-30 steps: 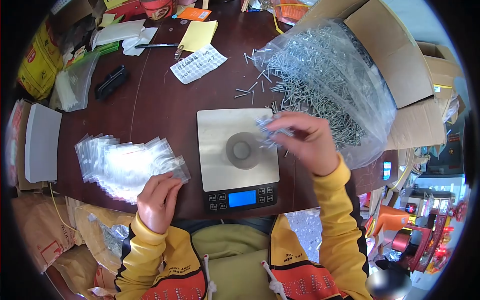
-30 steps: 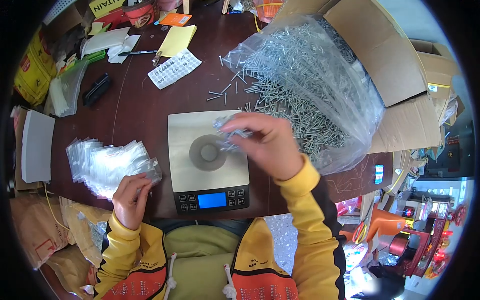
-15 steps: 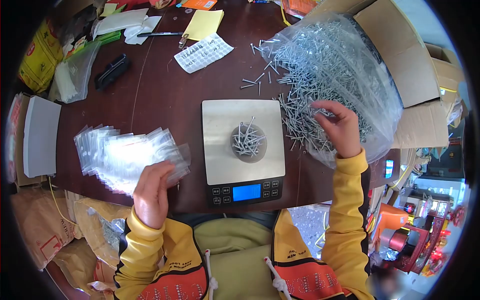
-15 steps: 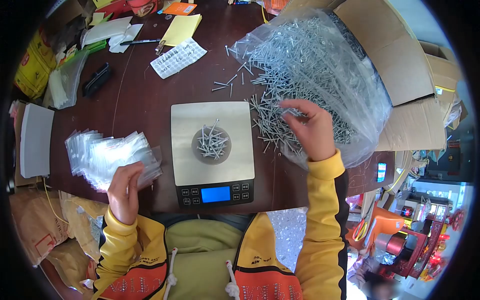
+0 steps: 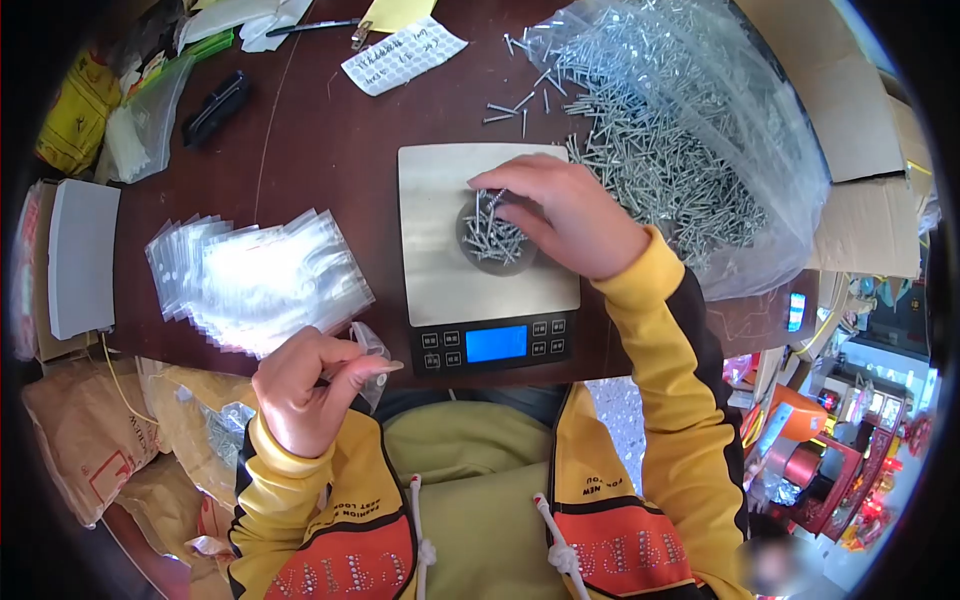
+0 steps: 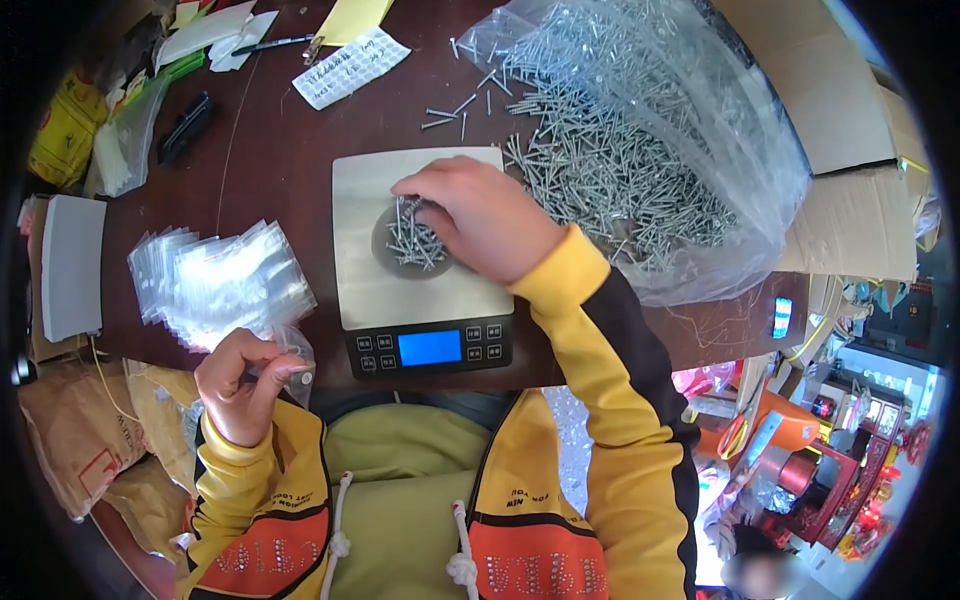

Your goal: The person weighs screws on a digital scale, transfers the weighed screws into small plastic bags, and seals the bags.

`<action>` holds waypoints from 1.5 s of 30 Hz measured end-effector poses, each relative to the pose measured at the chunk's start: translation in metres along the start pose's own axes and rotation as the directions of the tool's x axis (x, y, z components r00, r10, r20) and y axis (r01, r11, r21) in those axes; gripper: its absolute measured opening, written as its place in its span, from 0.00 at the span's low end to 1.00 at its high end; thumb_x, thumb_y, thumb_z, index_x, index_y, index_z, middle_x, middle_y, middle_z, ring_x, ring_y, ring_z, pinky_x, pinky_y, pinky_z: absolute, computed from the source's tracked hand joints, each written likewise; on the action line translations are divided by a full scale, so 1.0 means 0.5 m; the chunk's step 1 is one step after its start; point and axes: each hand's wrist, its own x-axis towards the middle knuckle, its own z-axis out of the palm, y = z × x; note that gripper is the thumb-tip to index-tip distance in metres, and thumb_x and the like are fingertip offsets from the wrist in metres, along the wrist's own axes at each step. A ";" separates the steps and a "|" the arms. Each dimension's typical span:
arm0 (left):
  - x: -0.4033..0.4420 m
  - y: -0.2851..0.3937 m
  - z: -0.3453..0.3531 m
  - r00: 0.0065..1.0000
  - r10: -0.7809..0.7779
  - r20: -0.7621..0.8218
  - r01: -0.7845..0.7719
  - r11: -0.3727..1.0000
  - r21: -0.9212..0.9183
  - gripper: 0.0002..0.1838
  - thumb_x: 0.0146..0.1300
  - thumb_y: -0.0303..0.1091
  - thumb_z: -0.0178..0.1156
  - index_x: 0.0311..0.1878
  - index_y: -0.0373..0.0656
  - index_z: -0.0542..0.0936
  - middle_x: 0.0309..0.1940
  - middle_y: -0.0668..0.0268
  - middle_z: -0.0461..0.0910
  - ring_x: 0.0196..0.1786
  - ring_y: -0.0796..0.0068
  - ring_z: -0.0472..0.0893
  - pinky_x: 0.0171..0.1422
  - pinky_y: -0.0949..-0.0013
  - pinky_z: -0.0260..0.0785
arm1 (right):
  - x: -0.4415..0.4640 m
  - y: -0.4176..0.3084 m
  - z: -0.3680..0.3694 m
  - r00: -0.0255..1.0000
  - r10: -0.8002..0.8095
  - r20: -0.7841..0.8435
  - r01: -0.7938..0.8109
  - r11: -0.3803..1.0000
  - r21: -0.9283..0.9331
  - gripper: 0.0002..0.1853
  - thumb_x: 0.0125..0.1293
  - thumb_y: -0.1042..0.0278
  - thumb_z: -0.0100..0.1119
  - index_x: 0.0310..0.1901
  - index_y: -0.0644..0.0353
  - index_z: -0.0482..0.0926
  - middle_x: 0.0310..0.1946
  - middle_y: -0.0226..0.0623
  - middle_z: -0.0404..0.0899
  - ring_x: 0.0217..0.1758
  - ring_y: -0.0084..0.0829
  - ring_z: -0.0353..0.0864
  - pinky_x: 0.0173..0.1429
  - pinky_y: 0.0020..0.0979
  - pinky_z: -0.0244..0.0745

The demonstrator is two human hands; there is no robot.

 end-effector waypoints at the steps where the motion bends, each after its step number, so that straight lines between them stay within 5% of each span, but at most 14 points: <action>1: -0.002 -0.001 -0.003 1.000 0.003 0.004 -0.003 1.000 0.012 0.10 0.51 0.26 0.74 0.27 0.37 0.79 0.22 0.69 0.76 0.23 0.83 0.70 0.29 0.78 0.61 | 0.005 0.003 0.005 0.999 0.014 0.046 -0.014 1.000 -0.001 0.14 0.57 0.78 0.63 0.46 0.59 0.81 0.40 0.43 0.83 0.44 0.44 0.82 0.48 0.38 0.77; 2: -0.003 -0.003 -0.007 1.000 0.007 0.005 -0.007 1.000 0.022 0.10 0.51 0.26 0.74 0.28 0.37 0.79 0.22 0.69 0.76 0.23 0.83 0.70 0.29 0.78 0.61 | 0.007 0.001 0.012 0.999 0.034 -0.003 -0.034 0.999 -0.013 0.11 0.56 0.78 0.64 0.42 0.60 0.82 0.34 0.42 0.84 0.37 0.42 0.83 0.41 0.36 0.78; 8: 0.000 -0.009 0.002 1.000 0.006 0.009 -0.006 1.000 0.002 0.09 0.52 0.25 0.73 0.30 0.37 0.80 0.22 0.68 0.76 0.23 0.82 0.70 0.29 0.78 0.61 | -0.002 -0.031 -0.003 0.990 0.031 -0.139 -0.040 0.997 -0.066 0.06 0.61 0.76 0.63 0.39 0.61 0.83 0.35 0.41 0.85 0.33 0.35 0.85 0.38 0.31 0.78; 11: 0.004 -0.006 0.002 0.999 0.003 0.041 -0.002 1.000 -0.020 0.08 0.53 0.24 0.72 0.32 0.36 0.80 0.23 0.67 0.77 0.23 0.82 0.71 0.29 0.78 0.62 | -0.021 -0.056 -0.024 0.963 0.180 -0.202 -0.133 0.965 0.227 0.07 0.63 0.76 0.59 0.42 0.60 0.81 0.30 0.37 0.83 0.31 0.31 0.84 0.37 0.28 0.77; 15: 0.004 -0.008 0.005 0.999 0.010 0.052 -0.005 0.995 -0.103 0.11 0.49 0.28 0.74 0.37 0.39 0.84 0.21 0.66 0.77 0.20 0.76 0.73 0.26 0.74 0.63 | -0.064 -0.092 -0.039 0.921 0.379 -0.087 -0.186 0.627 0.757 0.11 0.67 0.79 0.54 0.50 0.64 0.77 0.34 0.34 0.82 0.34 0.24 0.82 0.39 0.23 0.76; 20: 0.011 0.005 0.000 0.979 0.110 0.171 -0.094 0.990 -0.101 0.16 0.46 0.28 0.74 0.42 0.40 0.85 0.20 0.65 0.75 0.21 0.70 0.74 0.26 0.71 0.64 | -0.109 -0.083 -0.054 0.881 0.460 0.110 -0.209 0.171 0.963 0.09 0.69 0.79 0.49 0.49 0.65 0.74 0.32 0.29 0.76 0.30 0.19 0.76 0.33 0.20 0.69; 23: 0.010 0.004 0.005 0.974 0.117 0.192 -0.099 0.990 -0.101 0.17 0.45 0.29 0.74 0.42 0.41 0.85 0.19 0.65 0.73 0.21 0.69 0.73 0.26 0.70 0.64 | -0.116 -0.065 -0.054 0.808 0.566 0.164 -0.293 0.144 0.945 0.07 0.68 0.76 0.53 0.46 0.63 0.75 0.30 0.27 0.73 0.27 0.17 0.70 0.29 0.21 0.65; 26: 0.007 0.007 0.006 0.972 0.121 0.203 -0.099 0.988 -0.115 0.18 0.45 0.30 0.75 0.42 0.41 0.85 0.18 0.65 0.73 0.20 0.68 0.73 0.25 0.69 0.63 | -0.109 -0.059 -0.028 0.803 0.595 -0.029 -0.420 0.600 0.681 0.07 0.65 0.74 0.58 0.44 0.62 0.77 0.27 0.27 0.74 0.25 0.17 0.68 0.28 0.21 0.63; 29: 0.004 0.007 0.006 0.961 0.156 0.226 -0.130 0.983 -0.126 0.18 0.45 0.31 0.75 0.42 0.41 0.85 0.18 0.66 0.72 0.19 0.68 0.72 0.24 0.69 0.63 | -0.099 -0.026 0.000 0.856 0.478 -0.195 -0.377 0.837 0.398 0.07 0.63 0.72 0.63 0.41 0.62 0.79 0.23 0.26 0.73 0.23 0.16 0.66 0.28 0.21 0.62; 35: 0.003 0.003 0.008 0.954 0.191 0.230 -0.164 0.978 -0.132 0.19 0.44 0.32 0.75 0.42 0.41 0.84 0.17 0.66 0.73 0.19 0.68 0.72 0.23 0.69 0.62 | -0.092 -0.019 0.024 0.870 0.438 -0.228 -0.365 0.881 0.300 0.06 0.61 0.71 0.67 0.37 0.62 0.80 0.22 0.26 0.75 0.23 0.17 0.66 0.28 0.23 0.63; 38: 0.003 0.001 0.009 0.955 0.183 0.234 -0.148 0.976 -0.159 0.19 0.44 0.32 0.75 0.43 0.41 0.84 0.18 0.66 0.73 0.19 0.69 0.72 0.23 0.69 0.62 | -0.101 -0.022 0.009 0.865 0.429 -0.260 -0.254 0.821 0.511 0.06 0.66 0.69 0.62 0.37 0.61 0.77 0.26 0.29 0.78 0.25 0.19 0.71 0.29 0.22 0.66; 40: 0.003 -0.001 0.013 0.950 0.192 0.246 -0.149 0.971 -0.185 0.20 0.44 0.32 0.75 0.43 0.41 0.84 0.18 0.66 0.74 0.19 0.69 0.72 0.23 0.69 0.62 | -0.108 -0.038 -0.006 0.818 0.562 -0.122 -0.194 0.469 0.862 0.06 0.69 0.67 0.57 0.38 0.60 0.74 0.29 0.32 0.78 0.27 0.20 0.74 0.29 0.21 0.68; 42: 0.005 0.002 0.020 0.939 0.217 0.265 -0.163 0.964 -0.211 0.20 0.44 0.32 0.75 0.44 0.40 0.84 0.18 0.66 0.74 0.19 0.69 0.72 0.23 0.69 0.63 | -0.098 -0.080 -0.017 0.783 0.622 -0.005 -0.105 0.140 0.985 0.07 0.74 0.63 0.48 0.39 0.57 0.70 0.33 0.37 0.79 0.29 0.21 0.78 0.30 0.19 0.72; 45: 0.010 0.011 0.032 0.913 0.276 0.300 -0.196 0.942 -0.271 0.23 0.44 0.31 0.75 0.47 0.39 0.83 0.19 0.65 0.75 0.19 0.68 0.73 0.23 0.68 0.63 | -0.105 -0.102 -0.005 0.879 0.359 0.313 -0.227 -0.261 0.938 0.09 0.74 0.61 0.48 0.40 0.57 0.71 0.32 0.37 0.77 0.29 0.22 0.77 0.30 0.20 0.71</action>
